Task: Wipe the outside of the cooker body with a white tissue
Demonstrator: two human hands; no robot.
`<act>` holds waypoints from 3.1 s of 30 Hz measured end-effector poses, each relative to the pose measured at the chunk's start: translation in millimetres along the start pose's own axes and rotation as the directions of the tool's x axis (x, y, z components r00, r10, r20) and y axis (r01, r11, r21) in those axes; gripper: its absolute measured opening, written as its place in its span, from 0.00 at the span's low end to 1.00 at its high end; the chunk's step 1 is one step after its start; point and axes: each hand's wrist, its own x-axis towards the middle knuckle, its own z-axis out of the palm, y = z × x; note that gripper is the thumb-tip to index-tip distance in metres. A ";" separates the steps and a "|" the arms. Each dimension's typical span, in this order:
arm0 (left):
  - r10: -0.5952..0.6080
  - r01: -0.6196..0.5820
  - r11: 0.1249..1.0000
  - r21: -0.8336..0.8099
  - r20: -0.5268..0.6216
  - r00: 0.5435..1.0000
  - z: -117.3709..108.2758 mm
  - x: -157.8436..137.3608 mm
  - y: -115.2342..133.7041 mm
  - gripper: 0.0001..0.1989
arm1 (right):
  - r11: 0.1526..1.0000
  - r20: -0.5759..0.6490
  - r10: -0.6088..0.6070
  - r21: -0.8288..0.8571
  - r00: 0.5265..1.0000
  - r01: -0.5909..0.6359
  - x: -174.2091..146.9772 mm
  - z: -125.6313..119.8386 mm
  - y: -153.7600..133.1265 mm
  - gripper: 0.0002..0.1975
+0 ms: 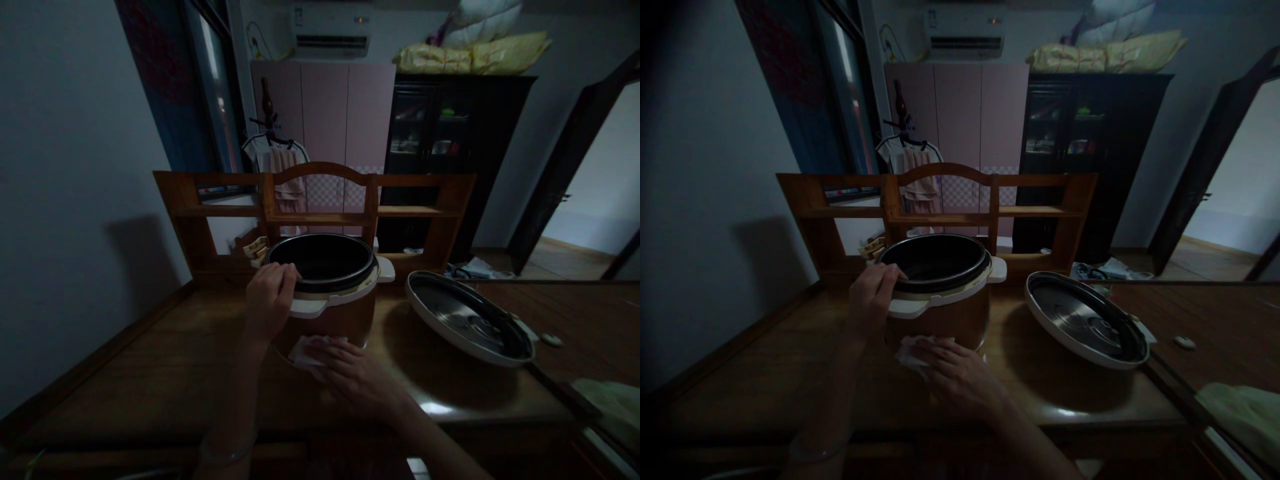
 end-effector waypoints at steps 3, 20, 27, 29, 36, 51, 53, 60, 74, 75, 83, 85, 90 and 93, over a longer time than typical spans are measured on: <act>-0.001 0.001 1.000 -0.004 -0.004 1.000 -0.2 0.2 -0.3 0.21 | 1.000 0.008 -0.001 0.001 1.000 0.001 -6.9 -0.2 2.8 0.19; 0.000 0.000 1.000 0.000 -0.003 1.000 -0.3 0.0 0.4 0.20 | 0.963 -0.148 0.264 0.092 0.953 -0.253 -36.3 9.6 -1.7 0.27; 0.004 -0.004 1.000 0.004 0.002 1.000 0.0 0.2 -0.4 0.20 | 0.889 -0.199 0.452 0.185 0.869 -0.420 -32.8 20.1 -21.4 0.28; 0.001 -0.001 1.000 0.006 0.002 1.000 0.0 0.0 -0.4 0.20 | 0.873 -0.217 0.481 0.206 0.849 -0.442 -30.9 19.9 -24.9 0.28; 0.007 -0.007 1.000 0.000 -0.010 1.000 0.7 -0.4 -0.3 0.20 | 0.836 -0.224 0.539 0.264 0.812 -0.482 -37.8 22.9 -25.8 0.29; 0.004 -0.004 1.000 -0.004 -0.001 1.000 -0.2 -0.2 0.4 0.20 | 0.692 -0.202 0.692 0.459 0.693 -0.557 -51.2 35.8 -27.7 0.26; 0.006 -0.006 1.000 -0.001 -0.004 1.000 -0.1 -0.1 0.2 0.19 | 0.677 -0.195 0.703 0.477 0.684 -0.561 -51.0 37.2 -27.8 0.26; -0.002 0.002 1.000 0.008 0.001 1.000 -0.2 0.6 0.3 0.20 | 0.597 -0.171 0.749 0.594 0.640 -0.539 -48.1 35.8 -30.8 0.25; 0.000 0.000 1.000 0.006 -0.009 1.000 0.8 -0.7 -1.3 0.20 | 0.341 -0.131 0.918 0.745 0.375 -0.573 -46.0 44.8 -24.8 0.23; 0.000 0.000 1.000 0.007 -0.007 1.000 0.9 -0.7 -1.5 0.21 | 0.293 -0.115 0.937 0.772 0.329 -0.564 -44.0 43.6 -21.2 0.24; 0.002 -0.002 1.000 0.000 -0.009 1.000 0.4 -0.2 -0.5 0.20 | 0.271 -0.137 0.948 0.823 0.288 -0.499 -16.7 22.9 -11.3 0.28; -0.004 0.004 1.000 0.002 -0.010 1.000 0.3 0.1 -0.2 0.20 | 0.315 -0.159 0.931 0.805 0.329 -0.503 -13.3 23.0 -16.8 0.29; -0.005 0.005 1.000 -0.007 0.005 1.000 -0.1 0.3 -1.7 0.20 | 0.342 -0.153 0.918 0.774 0.367 -0.533 -13.8 30.3 -27.2 0.30; 0.004 -0.004 1.000 -0.011 0.009 1.000 0.0 0.4 -3.2 0.20 | 0.310 -0.127 0.927 0.788 0.352 -0.532 -15.0 32.0 -26.6 0.31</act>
